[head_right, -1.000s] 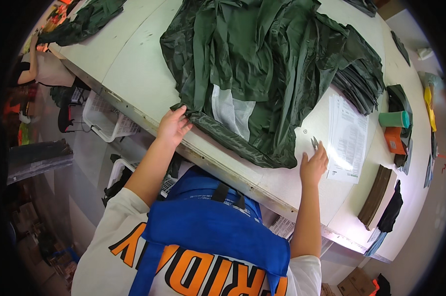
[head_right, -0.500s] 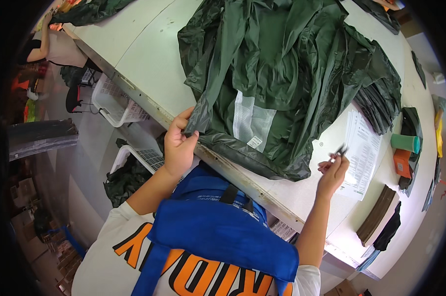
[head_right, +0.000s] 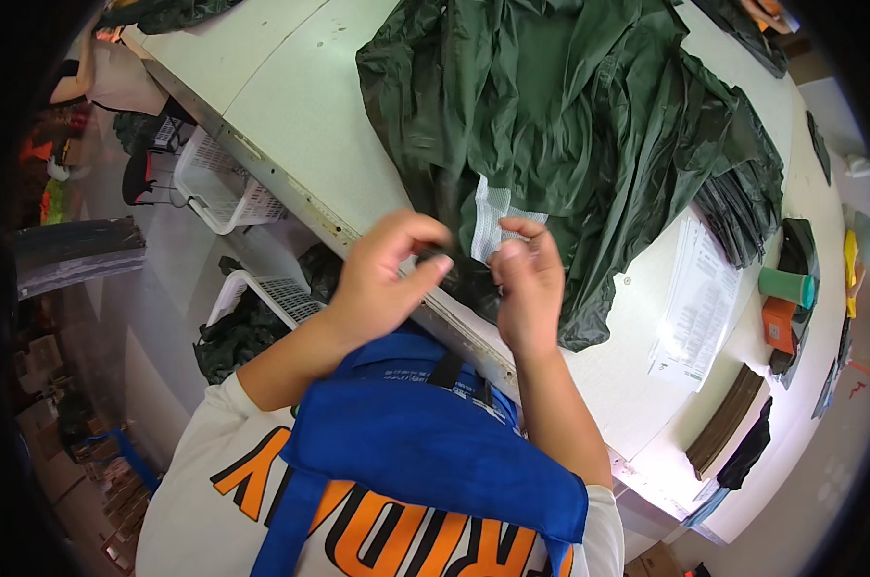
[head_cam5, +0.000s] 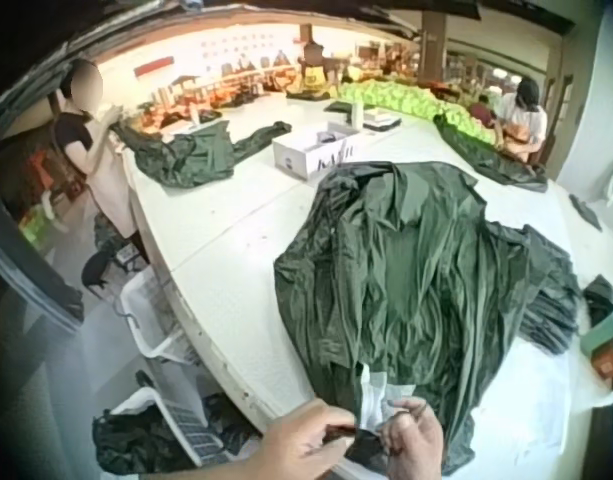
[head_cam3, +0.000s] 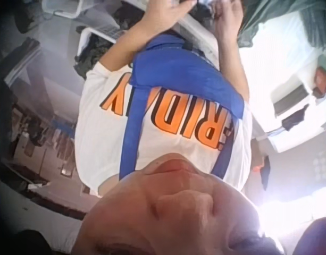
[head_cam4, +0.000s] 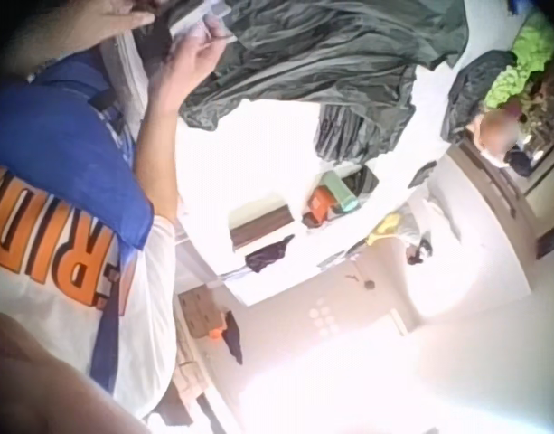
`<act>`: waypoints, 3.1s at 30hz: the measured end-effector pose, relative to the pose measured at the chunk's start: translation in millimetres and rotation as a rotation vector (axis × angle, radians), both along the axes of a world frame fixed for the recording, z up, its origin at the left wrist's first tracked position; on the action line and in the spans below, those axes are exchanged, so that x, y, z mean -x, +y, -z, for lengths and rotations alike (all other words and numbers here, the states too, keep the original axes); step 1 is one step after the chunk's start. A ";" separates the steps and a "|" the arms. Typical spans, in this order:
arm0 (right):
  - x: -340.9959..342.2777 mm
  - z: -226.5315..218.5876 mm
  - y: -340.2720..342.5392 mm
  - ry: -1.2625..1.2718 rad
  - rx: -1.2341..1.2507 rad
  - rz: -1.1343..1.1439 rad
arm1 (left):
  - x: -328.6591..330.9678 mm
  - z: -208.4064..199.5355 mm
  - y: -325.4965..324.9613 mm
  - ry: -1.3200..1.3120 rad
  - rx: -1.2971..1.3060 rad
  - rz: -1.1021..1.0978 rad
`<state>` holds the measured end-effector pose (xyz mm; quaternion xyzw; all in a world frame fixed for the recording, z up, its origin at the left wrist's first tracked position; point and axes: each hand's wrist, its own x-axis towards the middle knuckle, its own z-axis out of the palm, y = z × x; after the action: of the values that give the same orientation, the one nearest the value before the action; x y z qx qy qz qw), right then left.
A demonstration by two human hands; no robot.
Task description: The person folds a dark green jacket on a white table. They smooth the fabric, fold the sleeves and body, then place the folded jacket into a clear plastic bag. The person repeats this process with a second jacket.
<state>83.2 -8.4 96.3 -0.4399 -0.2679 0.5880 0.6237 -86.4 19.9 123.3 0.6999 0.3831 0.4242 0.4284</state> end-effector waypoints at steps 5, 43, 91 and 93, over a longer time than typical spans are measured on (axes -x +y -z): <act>-35.1 -1.7 17.4 -0.277 0.369 -0.279 | -33.9 9.7 -21.2 0.206 -0.238 0.248; -214.3 -36.1 -211.8 -0.837 1.299 -0.668 | 21.1 113.1 89.3 -0.770 1.106 -0.247; -12.0 -40.5 27.5 0.604 0.255 0.186 | 9.5 -35.9 0.6 -1.028 0.987 0.299; -11.5 -44.0 24.3 0.729 0.319 0.179 | 10.5 -32.1 -1.5 -1.000 0.928 0.303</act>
<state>94.7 15.9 140.3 -0.3154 0.1044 0.6829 0.6506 -96.9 18.4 155.4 0.2109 0.1800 0.4235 0.8624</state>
